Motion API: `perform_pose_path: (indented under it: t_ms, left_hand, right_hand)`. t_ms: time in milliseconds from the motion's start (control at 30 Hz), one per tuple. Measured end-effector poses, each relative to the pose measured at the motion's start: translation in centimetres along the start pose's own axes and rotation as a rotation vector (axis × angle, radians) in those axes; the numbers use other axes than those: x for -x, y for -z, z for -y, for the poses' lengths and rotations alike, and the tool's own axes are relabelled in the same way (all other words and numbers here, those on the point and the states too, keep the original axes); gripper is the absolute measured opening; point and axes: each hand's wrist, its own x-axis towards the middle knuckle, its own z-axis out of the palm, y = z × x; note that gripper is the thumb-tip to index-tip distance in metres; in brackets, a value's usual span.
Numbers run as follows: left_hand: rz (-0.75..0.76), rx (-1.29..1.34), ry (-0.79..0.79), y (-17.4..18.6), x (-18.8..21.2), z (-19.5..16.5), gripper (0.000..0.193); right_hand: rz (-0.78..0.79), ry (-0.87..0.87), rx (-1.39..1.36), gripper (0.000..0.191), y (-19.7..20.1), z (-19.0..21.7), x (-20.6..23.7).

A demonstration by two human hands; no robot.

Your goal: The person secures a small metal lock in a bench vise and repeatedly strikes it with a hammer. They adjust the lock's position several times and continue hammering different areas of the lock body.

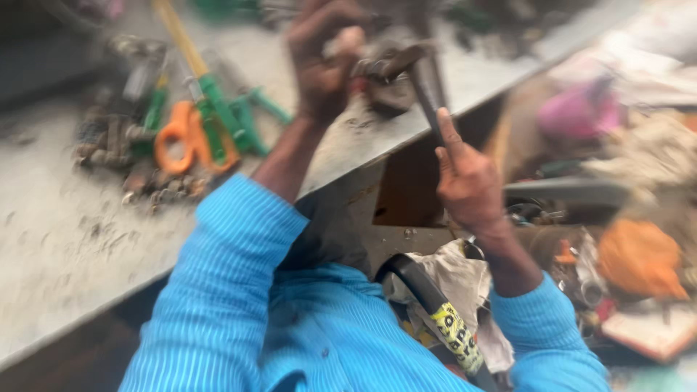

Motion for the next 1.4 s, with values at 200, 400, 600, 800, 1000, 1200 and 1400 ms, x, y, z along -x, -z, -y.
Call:
perform_pose_path:
  t_ms: [200, 400, 600, 800, 1000, 1200, 1400]
  left_hand:
    - [-0.099, 0.259, 0.232, -0.7, -0.5, 0.8, 0.021]
    - [-0.028, 0.155, 0.104, 0.3, 0.6, 0.4, 0.028]
    - [-0.076, 0.103, 0.061, 0.0, -1.3, -0.7, 0.037]
    - [-0.064, 0.147, 0.265, 0.2, 0.1, -0.6, 0.024]
    - [-0.065, -0.089, -0.070, 0.5, -1.0, -1.4, 0.012]
    - [-0.055, 0.107, 0.148, 0.0, -0.6, -0.4, 0.025]
    - [-0.019, 0.090, 0.096, 0.2, 0.8, 1.0, 0.026]
  right_hand:
    - [-0.568, 0.016, -0.231, 0.041, 8.3, -6.1, 4.0]
    - [-0.293, 0.032, -0.114, 0.040, -0.4, -1.1, 2.1]
    - [-0.297, 0.031, -0.063, 0.039, 0.6, -6.1, 4.7]
    - [-0.630, -0.002, -0.328, 0.039, 7.1, -2.0, 3.9]
    - [-0.115, -0.011, 0.082, 0.038, 0.1, -0.5, 1.7]
    - [-0.648, -0.045, -0.277, 0.038, 7.8, -4.8, 5.2]
    - [-0.045, -0.053, 0.211, 0.038, -1.7, 0.2, 1.1]
